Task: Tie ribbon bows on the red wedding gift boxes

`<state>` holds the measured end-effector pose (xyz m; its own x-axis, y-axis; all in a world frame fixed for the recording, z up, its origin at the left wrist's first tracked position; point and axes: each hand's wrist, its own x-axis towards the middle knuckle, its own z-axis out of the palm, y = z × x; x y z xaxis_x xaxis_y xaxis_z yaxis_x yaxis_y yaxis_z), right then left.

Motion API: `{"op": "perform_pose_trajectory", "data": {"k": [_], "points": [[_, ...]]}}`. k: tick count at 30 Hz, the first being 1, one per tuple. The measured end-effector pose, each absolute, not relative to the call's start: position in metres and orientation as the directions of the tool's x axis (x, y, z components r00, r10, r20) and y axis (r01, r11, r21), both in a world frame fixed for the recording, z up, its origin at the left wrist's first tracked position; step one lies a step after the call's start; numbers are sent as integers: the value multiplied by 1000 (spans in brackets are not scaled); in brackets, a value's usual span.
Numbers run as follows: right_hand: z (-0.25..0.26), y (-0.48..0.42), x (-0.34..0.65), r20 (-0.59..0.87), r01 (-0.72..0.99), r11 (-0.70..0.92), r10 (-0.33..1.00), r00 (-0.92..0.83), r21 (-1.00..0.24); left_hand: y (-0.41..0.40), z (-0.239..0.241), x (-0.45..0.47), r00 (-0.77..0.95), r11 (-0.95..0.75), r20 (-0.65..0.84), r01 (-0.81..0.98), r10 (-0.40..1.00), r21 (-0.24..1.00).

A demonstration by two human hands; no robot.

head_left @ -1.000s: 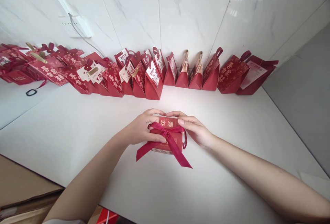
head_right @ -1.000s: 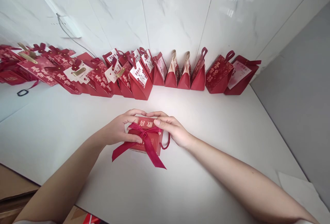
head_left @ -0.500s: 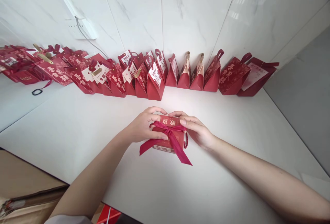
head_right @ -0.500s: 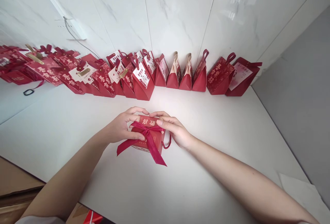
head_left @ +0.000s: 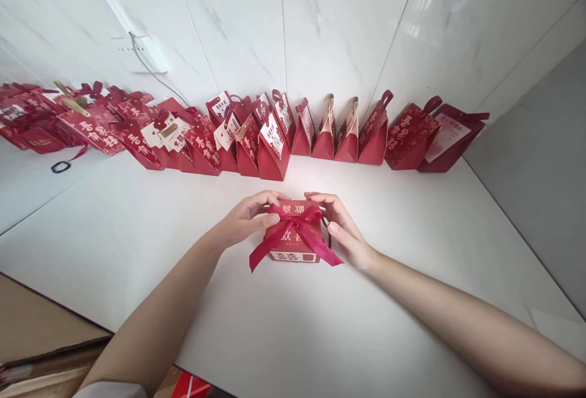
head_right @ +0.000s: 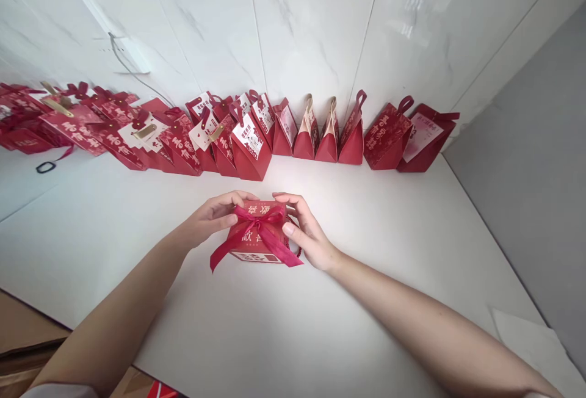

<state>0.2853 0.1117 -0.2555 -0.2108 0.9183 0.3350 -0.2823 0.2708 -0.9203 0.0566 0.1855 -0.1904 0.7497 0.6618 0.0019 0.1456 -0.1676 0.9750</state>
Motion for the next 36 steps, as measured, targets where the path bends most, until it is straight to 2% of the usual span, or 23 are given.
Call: {"op": "perform_pose_trajectory", "data": {"k": [3, 6, 10, 12, 14, 17, 20, 26, 30, 36], "points": [[-266, 113, 283, 347, -256, 290, 913, -214, -922, 187, -195, 55, 742, -124, -7, 121, 670, 985], [-271, 117, 288, 427, -139, 404, 867, -257, -904, 191, -196, 48, 806, -183, 21, 109, 591, 977], [-276, 126, 298, 448, -83, 449, 824, -347, -890, 198, -198, 35, 893, -324, -118, 277, 434, 905], [-277, 129, 301, 426, -75, 431, 825, -370, -899, 199, -204, 34, 886, -349, -187, 351, 425, 869], [-278, 131, 301, 414, -50, 427, 834, -365, -903, 199, -211, 37, 867, -369, -195, 386, 459, 845], [-279, 132, 300, 398, -45, 408, 853, -337, -912, 199, -220, 44, 822, -367, -135, 386, 553, 846], [-282, 135, 301, 393, -60, 395, 864, -315, -917, 202, -226, 48, 759, -396, 5, 334, 652, 855], [-283, 137, 303, 429, 47, 463, 851, -303, -885, 210, -235, 46, 599, -606, 334, 331, 727, 723], [-281, 137, 300, 400, 79, 453, 846, -352, -888, 208, -239, 50, 594, -614, 362, 299, 719, 730], [-292, 143, 296, 374, 126, 423, 880, -294, -897, 206, -240, 55, 577, -602, 367, 290, 730, 744]]}}
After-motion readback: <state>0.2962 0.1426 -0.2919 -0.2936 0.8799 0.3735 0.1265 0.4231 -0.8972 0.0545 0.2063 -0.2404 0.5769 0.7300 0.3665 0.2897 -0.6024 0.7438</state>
